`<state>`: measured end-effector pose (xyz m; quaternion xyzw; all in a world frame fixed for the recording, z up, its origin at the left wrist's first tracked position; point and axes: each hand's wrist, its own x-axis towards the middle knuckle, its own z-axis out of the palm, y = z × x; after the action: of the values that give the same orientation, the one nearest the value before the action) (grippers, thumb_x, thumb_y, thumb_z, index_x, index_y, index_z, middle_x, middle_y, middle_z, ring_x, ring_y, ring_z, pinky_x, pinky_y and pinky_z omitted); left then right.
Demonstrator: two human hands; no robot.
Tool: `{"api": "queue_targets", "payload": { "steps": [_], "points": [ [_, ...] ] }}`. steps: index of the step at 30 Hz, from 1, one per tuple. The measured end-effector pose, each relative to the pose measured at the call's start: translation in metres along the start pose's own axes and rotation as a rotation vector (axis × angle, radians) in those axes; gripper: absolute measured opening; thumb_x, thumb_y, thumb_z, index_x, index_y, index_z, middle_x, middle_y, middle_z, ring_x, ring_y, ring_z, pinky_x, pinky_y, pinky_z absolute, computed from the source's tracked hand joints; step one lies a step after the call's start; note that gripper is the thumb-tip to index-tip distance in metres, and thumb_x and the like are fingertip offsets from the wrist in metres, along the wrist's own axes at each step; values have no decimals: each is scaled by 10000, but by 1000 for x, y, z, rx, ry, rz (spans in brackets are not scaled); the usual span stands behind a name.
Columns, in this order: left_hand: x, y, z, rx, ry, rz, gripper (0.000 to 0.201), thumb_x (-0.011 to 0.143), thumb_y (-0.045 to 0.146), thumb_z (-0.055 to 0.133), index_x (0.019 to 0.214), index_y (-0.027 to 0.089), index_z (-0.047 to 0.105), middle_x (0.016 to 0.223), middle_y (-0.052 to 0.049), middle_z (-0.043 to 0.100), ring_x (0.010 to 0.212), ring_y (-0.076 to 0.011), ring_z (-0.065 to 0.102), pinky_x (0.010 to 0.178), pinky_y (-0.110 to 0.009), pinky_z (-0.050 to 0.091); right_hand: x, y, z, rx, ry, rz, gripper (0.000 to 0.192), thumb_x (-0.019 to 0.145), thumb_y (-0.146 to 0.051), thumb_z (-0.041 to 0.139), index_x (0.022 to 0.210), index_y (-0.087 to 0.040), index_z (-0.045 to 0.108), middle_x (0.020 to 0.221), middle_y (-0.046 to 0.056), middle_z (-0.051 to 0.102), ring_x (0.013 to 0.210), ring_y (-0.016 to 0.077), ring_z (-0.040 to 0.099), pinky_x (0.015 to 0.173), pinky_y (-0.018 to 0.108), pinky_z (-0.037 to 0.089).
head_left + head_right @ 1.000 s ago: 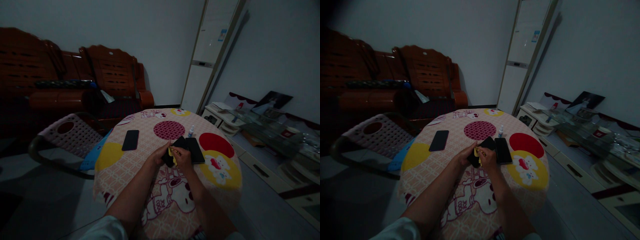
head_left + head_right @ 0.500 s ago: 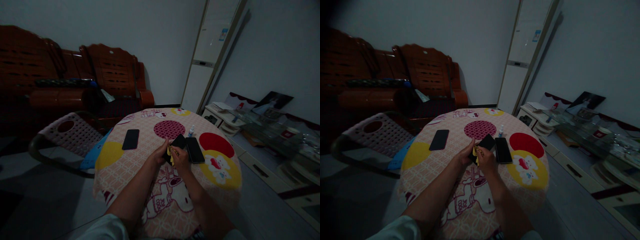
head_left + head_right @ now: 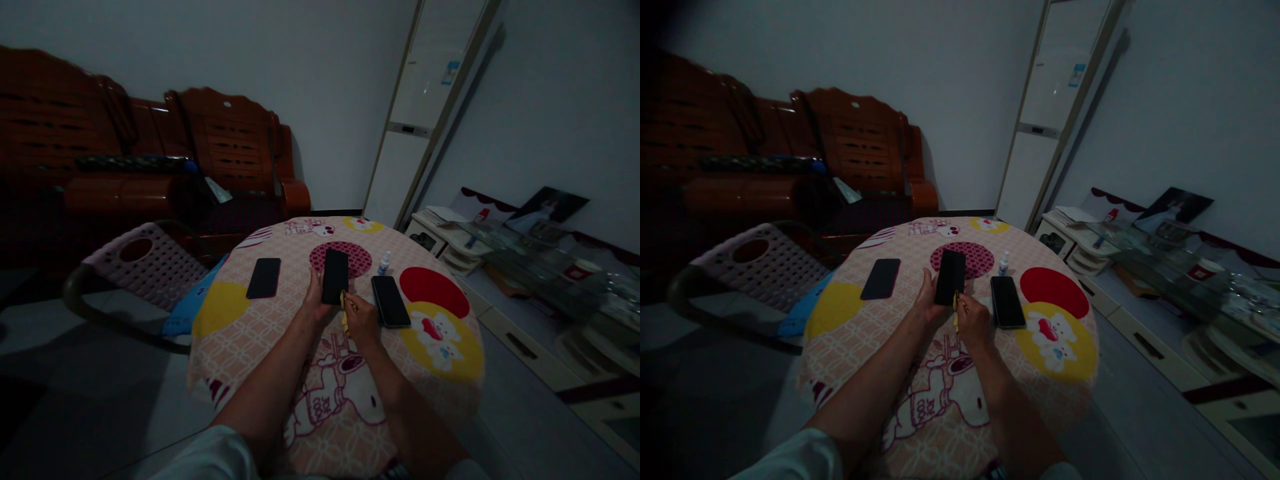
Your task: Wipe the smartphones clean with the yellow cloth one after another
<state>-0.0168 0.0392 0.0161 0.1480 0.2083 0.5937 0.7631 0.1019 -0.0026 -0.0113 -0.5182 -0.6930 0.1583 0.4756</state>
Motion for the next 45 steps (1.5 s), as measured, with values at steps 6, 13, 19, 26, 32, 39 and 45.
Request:
{"api": "queue_targets", "payload": {
  "steps": [6, 13, 19, 26, 32, 39, 45],
  "points": [
    [-1, -8, 1, 75, -2, -47, 715, 811, 732, 272, 907, 131, 646, 694, -109, 663, 567, -188, 634, 525, -281, 511, -9, -9, 20, 103, -31, -183, 235, 830, -180, 520, 965, -191, 712, 953, 73, 736, 905, 198, 689, 817, 292, 526],
    [1, -6, 0, -38, -1, 63, 597, 851, 675, 303, 946, 182, 626, 789, -100, 678, 689, -226, 665, 676, -396, 544, 1, -3, 0, 19, 34, -39, 239, 842, -185, 519, 967, -217, 720, 920, 60, 743, 829, 201, 700, 732, 275, 536],
    [-2, -5, 1, -14, 13, 21, 658, 839, 699, 278, 898, 148, 632, 726, -110, 669, 629, -215, 655, 620, -351, 540, -4, -9, 8, 80, 13, -103, 244, 842, -181, 520, 989, -198, 713, 941, 75, 739, 854, 200, 700, 753, 274, 537],
    [-3, -5, 2, 26, -19, 17, 698, 826, 716, 271, 956, 139, 641, 755, -123, 682, 636, -220, 660, 611, -345, 538, -4, -3, 11, 72, 12, -114, 234, 837, -191, 528, 972, -219, 717, 950, 69, 740, 870, 202, 697, 788, 301, 536],
    [-3, -2, 2, 8, -30, 99, 624, 853, 671, 306, 1060, 171, 616, 859, -107, 697, 741, -227, 678, 700, -375, 545, 3, 4, -3, 65, 63, -6, 236, 853, -224, 511, 962, -202, 719, 890, 65, 742, 785, 196, 696, 693, 269, 530],
    [2, -14, -4, 147, -17, -53, 715, 821, 724, 277, 1062, 149, 628, 747, -109, 690, 592, -194, 655, 552, -292, 521, -8, -12, 12, 107, -47, -166, 231, 831, -190, 525, 957, -196, 719, 944, 74, 738, 892, 199, 692, 809, 291, 525],
    [0, -14, 1, 101, -55, -4, 632, 862, 657, 306, 1113, 163, 610, 854, -103, 699, 713, -199, 676, 676, -313, 541, 7, 5, -6, 48, 82, -5, 240, 836, -216, 515, 944, -188, 727, 907, 78, 745, 813, 210, 704, 737, 294, 539]
  ]
}}
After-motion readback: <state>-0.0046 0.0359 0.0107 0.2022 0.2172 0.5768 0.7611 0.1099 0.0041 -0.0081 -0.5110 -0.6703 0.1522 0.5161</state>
